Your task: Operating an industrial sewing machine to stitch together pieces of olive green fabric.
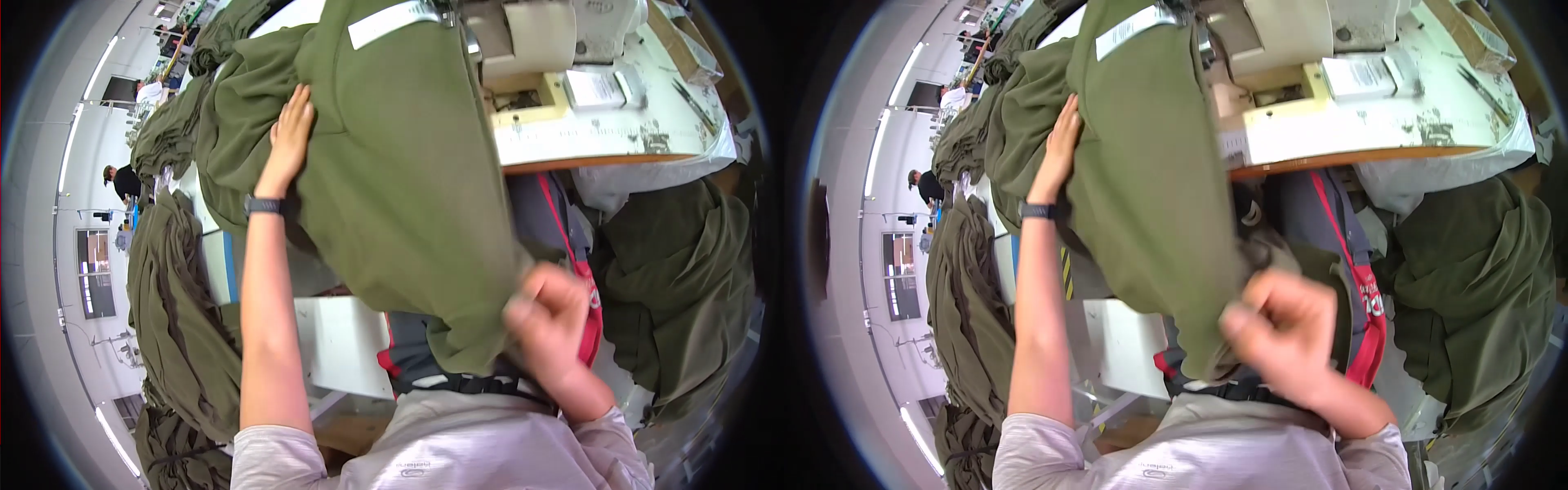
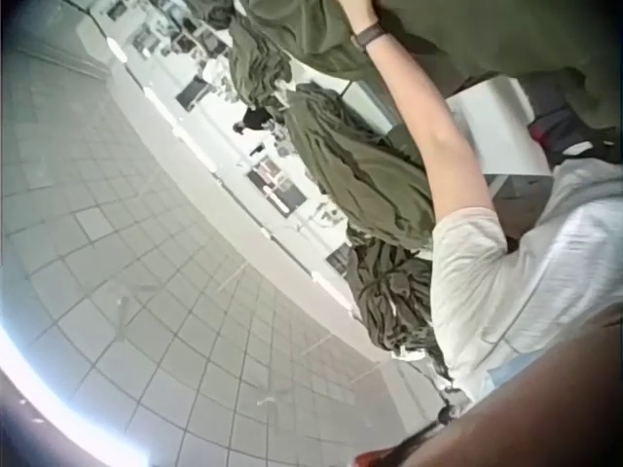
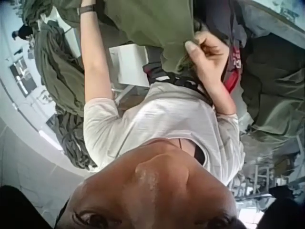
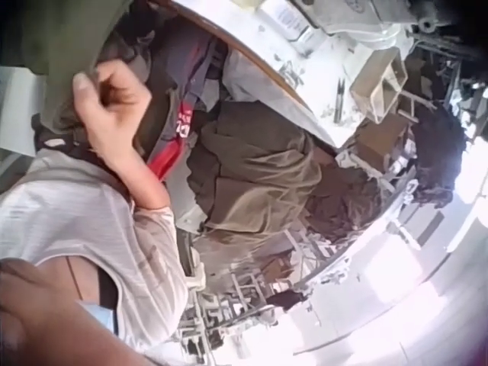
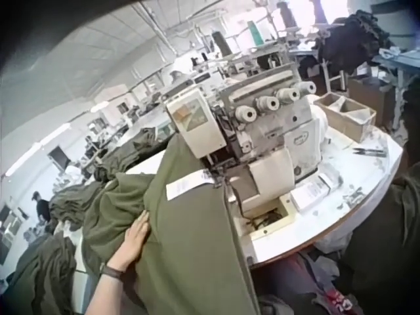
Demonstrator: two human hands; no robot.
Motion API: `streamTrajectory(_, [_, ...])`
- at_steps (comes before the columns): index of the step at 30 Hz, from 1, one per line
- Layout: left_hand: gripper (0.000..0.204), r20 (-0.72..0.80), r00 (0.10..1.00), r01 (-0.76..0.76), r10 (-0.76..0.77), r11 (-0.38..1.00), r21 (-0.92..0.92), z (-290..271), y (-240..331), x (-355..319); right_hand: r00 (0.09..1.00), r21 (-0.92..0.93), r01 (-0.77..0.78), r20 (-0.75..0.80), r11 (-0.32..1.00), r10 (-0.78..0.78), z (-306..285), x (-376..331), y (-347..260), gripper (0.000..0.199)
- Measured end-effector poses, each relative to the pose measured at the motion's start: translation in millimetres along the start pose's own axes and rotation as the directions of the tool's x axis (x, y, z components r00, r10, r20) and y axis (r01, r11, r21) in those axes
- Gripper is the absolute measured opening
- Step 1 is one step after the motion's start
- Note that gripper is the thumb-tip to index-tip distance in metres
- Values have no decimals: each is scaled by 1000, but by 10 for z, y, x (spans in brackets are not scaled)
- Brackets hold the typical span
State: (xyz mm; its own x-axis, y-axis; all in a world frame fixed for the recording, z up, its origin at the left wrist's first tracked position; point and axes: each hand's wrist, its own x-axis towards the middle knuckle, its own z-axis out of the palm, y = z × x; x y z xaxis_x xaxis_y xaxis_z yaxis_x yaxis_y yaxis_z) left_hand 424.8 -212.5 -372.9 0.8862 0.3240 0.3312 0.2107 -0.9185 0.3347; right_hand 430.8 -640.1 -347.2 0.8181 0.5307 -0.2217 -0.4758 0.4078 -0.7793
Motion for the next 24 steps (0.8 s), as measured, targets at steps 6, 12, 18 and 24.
streamTrajectory(6, [23, -280, 883, -401, 378, 916, -27, -139, 1571, 561, 925, -263, 331, 278, 906, -258, -289, 44, 325, 19])
streamTrajectory(12, [33, -94, 737, -675, 669, 736, -55, -93, 1950, 326, 884, -220, 356, 396, 908, -250, -245, 81, 244, 19])
streamTrajectory(18, [52, 175, 789, -599, 590, 801, -1, -84, 1991, 209, 959, -204, 206, 239, 957, -155, -271, 52, 318, 20])
streamTrajectory(24, [53, 192, 746, -653, 638, 757, 22, -68, 1887, 468, 949, -342, 251, 271, 906, -160, -278, 294, 229, 19])
